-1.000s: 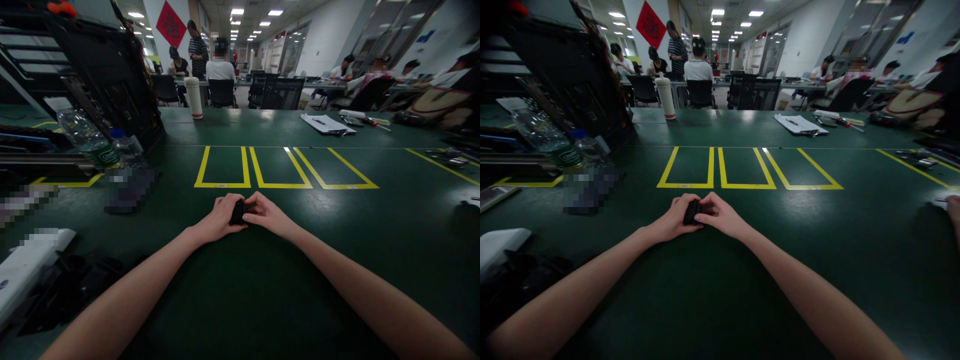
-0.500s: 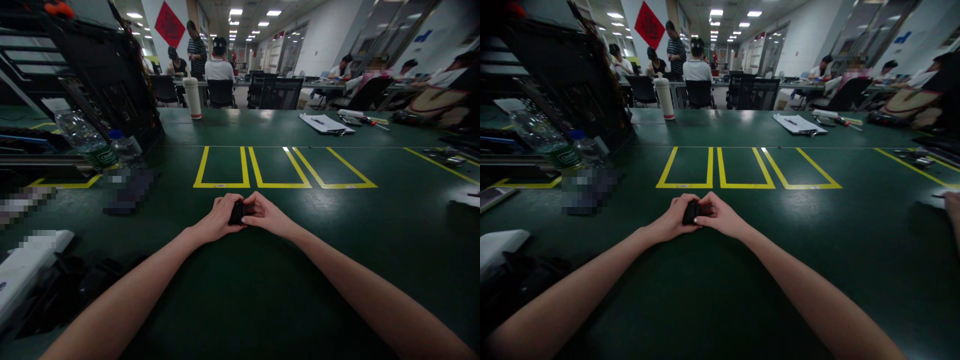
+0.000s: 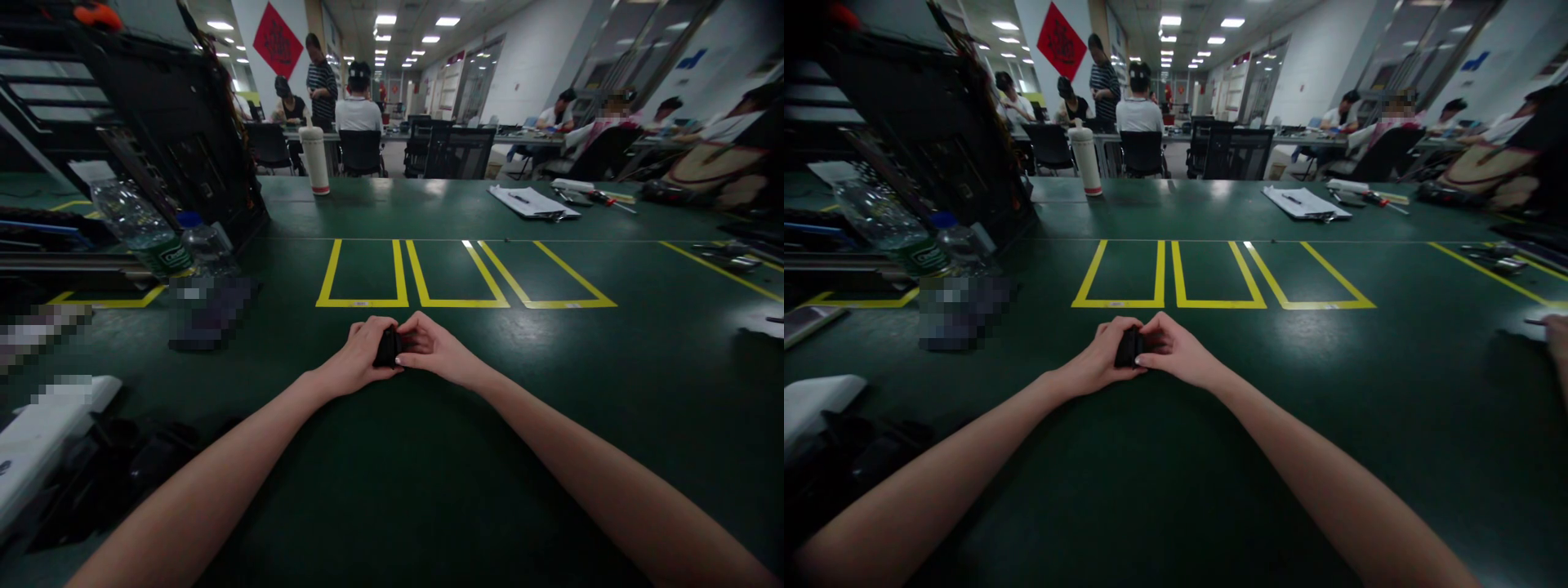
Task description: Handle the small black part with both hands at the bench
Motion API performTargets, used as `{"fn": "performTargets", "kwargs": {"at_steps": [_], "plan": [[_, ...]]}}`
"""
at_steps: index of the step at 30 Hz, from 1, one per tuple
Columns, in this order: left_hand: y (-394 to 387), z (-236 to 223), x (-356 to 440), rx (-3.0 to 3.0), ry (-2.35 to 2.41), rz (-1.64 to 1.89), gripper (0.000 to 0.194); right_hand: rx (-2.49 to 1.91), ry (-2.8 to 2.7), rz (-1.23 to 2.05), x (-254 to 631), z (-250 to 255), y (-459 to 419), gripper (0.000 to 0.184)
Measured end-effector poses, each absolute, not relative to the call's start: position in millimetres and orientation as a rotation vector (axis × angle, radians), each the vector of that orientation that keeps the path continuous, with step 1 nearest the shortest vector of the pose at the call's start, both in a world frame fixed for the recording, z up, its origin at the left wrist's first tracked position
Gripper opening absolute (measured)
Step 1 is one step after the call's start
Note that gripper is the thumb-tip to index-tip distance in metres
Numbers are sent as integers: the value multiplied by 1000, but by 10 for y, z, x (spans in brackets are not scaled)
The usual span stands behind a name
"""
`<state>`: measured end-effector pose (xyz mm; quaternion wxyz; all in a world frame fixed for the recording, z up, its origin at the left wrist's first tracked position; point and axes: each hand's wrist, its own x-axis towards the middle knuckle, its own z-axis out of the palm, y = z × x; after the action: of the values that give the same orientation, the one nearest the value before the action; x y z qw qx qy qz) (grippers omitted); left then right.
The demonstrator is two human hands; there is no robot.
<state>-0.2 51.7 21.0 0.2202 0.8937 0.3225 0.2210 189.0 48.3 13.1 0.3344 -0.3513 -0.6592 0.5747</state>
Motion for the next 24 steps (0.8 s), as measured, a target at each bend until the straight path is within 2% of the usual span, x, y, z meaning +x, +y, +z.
{"fn": "performTargets", "kwargs": {"at_steps": [5, 10, 16, 21, 24], "plan": [[520, 194, 3, 2480, 895, 619, 54, -967, -1665, 1430, 1853, 98, 495, 14], [538, 108, 23, 2476, 925, 686, 57, -1039, -1688, 1443, 1867, 69, 521, 25], [523, 170, 7, 2459, 917, 619, 52, -921, -1739, 1508, 1897, 109, 482, 32], [506, 227, 4, 2468, 895, 622, 52, -1002, -1721, 1416, 1865, 117, 473, 16], [500, 241, 10, 2477, 893, 606, 52, -1028, -1716, 1401, 1852, 110, 477, 20]]}}
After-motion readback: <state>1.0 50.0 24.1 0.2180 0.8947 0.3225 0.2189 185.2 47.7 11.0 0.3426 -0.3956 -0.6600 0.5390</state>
